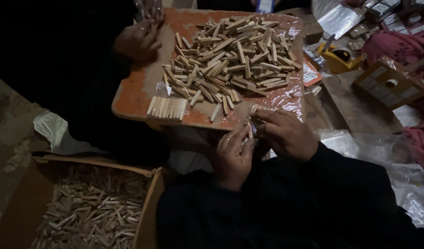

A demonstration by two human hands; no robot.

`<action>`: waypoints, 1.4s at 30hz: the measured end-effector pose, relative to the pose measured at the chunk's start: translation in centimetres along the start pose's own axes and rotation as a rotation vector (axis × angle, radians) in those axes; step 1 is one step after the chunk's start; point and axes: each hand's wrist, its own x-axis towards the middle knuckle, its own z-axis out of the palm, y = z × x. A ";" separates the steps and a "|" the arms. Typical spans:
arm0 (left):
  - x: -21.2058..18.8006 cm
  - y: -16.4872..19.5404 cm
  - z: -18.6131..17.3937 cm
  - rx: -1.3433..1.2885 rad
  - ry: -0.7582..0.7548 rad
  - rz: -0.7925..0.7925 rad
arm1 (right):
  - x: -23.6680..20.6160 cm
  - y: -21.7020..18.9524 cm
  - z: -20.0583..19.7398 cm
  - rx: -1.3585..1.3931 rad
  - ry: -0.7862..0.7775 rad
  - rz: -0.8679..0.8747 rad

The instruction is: The person picks small wooden sticks from a pile on a table and places them into clear plastic bags. They arrange the sticks neatly inside each bag and seal them, repeating the process to create multiple packaged units.

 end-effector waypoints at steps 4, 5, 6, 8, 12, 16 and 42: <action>0.0 -0.7 0.2 0.095 -0.044 0.054 | 0.1 0.2 -0.2 0.016 -0.017 -0.019; 0.0 -0.9 0.2 0.109 -0.058 0.066 | 0.1 0.3 -0.2 0.015 -0.017 -0.028; 0.0 -1.2 0.1 0.123 -0.073 0.080 | 0.2 0.3 -0.3 0.013 -0.016 -0.037; 0.0 -1.3 0.1 0.140 -0.098 0.068 | 0.3 0.4 -0.2 0.022 -0.017 -0.048; -0.2 -0.8 0.3 0.166 -0.070 0.058 | 0.1 0.6 -0.1 0.022 -0.040 -0.007; -0.1 0.0 0.9 0.328 -0.004 0.144 | 0.0 0.6 -0.1 0.021 -0.010 -0.042; 1.3 1.0 -0.7 0.102 -0.043 -0.038 | -0.2 -0.3 -0.4 0.015 0.061 -0.022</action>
